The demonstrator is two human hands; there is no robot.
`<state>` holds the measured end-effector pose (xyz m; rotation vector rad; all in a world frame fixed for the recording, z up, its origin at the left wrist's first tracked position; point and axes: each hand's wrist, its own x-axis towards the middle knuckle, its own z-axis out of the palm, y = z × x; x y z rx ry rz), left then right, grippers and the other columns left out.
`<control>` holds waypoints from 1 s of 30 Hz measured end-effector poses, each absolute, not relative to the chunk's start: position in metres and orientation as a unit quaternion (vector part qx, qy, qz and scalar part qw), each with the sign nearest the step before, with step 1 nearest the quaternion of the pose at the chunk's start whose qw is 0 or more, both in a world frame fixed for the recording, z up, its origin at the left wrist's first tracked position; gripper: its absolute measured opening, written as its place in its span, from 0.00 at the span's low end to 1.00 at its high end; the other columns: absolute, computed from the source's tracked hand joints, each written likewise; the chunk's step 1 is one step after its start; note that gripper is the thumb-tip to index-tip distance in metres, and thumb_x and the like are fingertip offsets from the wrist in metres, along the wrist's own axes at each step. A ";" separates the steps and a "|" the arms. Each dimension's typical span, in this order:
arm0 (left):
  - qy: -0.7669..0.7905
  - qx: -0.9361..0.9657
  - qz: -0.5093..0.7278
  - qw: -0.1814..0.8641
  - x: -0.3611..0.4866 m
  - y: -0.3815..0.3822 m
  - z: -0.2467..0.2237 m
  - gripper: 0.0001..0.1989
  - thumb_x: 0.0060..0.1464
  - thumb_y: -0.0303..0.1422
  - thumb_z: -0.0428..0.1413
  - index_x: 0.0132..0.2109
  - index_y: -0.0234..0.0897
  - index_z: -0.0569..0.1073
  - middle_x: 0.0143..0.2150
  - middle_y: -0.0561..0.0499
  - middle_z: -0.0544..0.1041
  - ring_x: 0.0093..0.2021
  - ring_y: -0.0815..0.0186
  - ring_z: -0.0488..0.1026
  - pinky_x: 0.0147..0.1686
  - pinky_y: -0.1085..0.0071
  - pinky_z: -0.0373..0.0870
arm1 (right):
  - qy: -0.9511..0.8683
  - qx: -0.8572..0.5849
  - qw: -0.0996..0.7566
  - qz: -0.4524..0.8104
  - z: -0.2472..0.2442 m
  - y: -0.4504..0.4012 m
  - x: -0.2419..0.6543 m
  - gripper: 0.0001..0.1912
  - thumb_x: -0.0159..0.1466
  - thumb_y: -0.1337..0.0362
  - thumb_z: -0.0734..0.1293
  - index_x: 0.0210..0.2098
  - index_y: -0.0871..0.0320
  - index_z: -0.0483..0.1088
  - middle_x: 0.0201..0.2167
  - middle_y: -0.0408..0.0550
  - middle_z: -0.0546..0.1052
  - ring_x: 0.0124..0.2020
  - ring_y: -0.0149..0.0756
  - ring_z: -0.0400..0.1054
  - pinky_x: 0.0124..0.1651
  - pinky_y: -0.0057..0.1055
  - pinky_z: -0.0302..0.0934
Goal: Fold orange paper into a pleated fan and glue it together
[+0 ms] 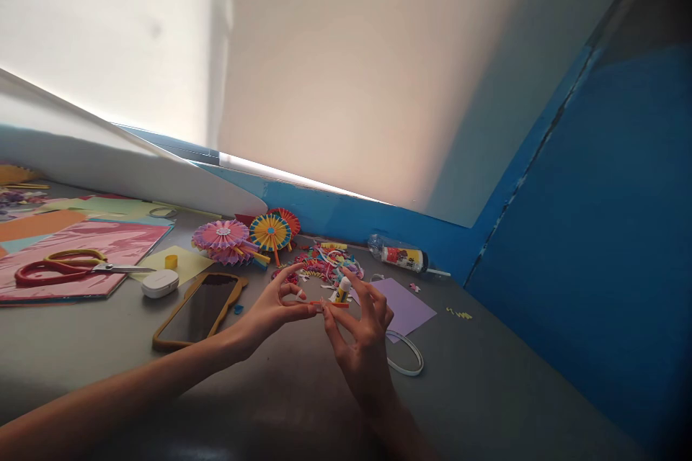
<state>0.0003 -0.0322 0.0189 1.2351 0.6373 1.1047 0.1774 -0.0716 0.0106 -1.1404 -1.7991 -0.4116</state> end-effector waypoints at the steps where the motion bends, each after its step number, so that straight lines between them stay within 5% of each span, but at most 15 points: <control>1: 0.276 0.539 0.482 0.633 0.001 -0.033 0.020 0.43 0.44 0.32 0.68 0.64 0.44 0.57 0.36 0.55 0.69 0.42 0.61 0.76 0.52 0.60 0.66 | -0.734 -0.466 0.462 -0.176 0.011 -0.073 0.177 0.10 0.64 0.64 0.64 0.38 0.47 0.78 0.61 0.46 0.64 0.58 0.53 0.55 0.54 0.53 0.49; 13: 0.288 0.541 0.513 0.602 0.003 -0.032 0.021 0.44 0.41 0.31 0.68 0.63 0.44 0.57 0.32 0.58 0.66 0.35 0.67 0.73 0.46 0.64 0.68 | -0.725 -0.478 0.458 -0.188 0.015 -0.071 0.178 0.09 0.66 0.66 0.63 0.38 0.50 0.76 0.57 0.48 0.70 0.57 0.53 0.59 0.56 0.57 0.46; 16: 0.282 0.551 0.514 0.594 0.003 -0.031 0.021 0.44 0.42 0.31 0.68 0.64 0.45 0.57 0.32 0.59 0.66 0.34 0.68 0.73 0.45 0.65 0.68 | -0.700 -0.482 0.525 -0.047 0.013 -0.063 0.182 0.11 0.67 0.61 0.62 0.46 0.50 0.72 0.54 0.51 0.71 0.55 0.49 0.63 0.56 0.52 0.53; 20: 0.249 0.564 0.499 0.610 0.005 -0.033 0.020 0.40 0.46 0.31 0.66 0.63 0.46 0.57 0.35 0.57 0.66 0.38 0.65 0.75 0.47 0.62 0.68 | -0.652 -0.443 0.578 0.213 0.012 -0.059 0.181 0.24 0.61 0.56 0.70 0.54 0.53 0.63 0.39 0.48 0.75 0.41 0.42 0.73 0.45 0.39 0.68; 24: 0.225 0.583 0.485 0.612 0.005 -0.034 0.016 0.39 0.48 0.32 0.66 0.63 0.50 0.57 0.40 0.55 0.66 0.43 0.60 0.77 0.49 0.60 0.69 | -0.626 -0.414 0.602 0.275 0.013 -0.062 0.176 0.23 0.61 0.58 0.70 0.52 0.53 0.62 0.30 0.41 0.74 0.36 0.38 0.74 0.44 0.37 0.69; 30: 0.221 0.610 0.479 0.591 0.004 -0.031 0.012 0.40 0.48 0.33 0.66 0.64 0.52 0.56 0.42 0.54 0.66 0.41 0.60 0.78 0.47 0.60 0.70 | -0.611 -0.414 0.601 0.307 0.014 -0.062 0.177 0.24 0.59 0.57 0.71 0.52 0.53 0.62 0.31 0.43 0.75 0.35 0.40 0.75 0.43 0.38 0.70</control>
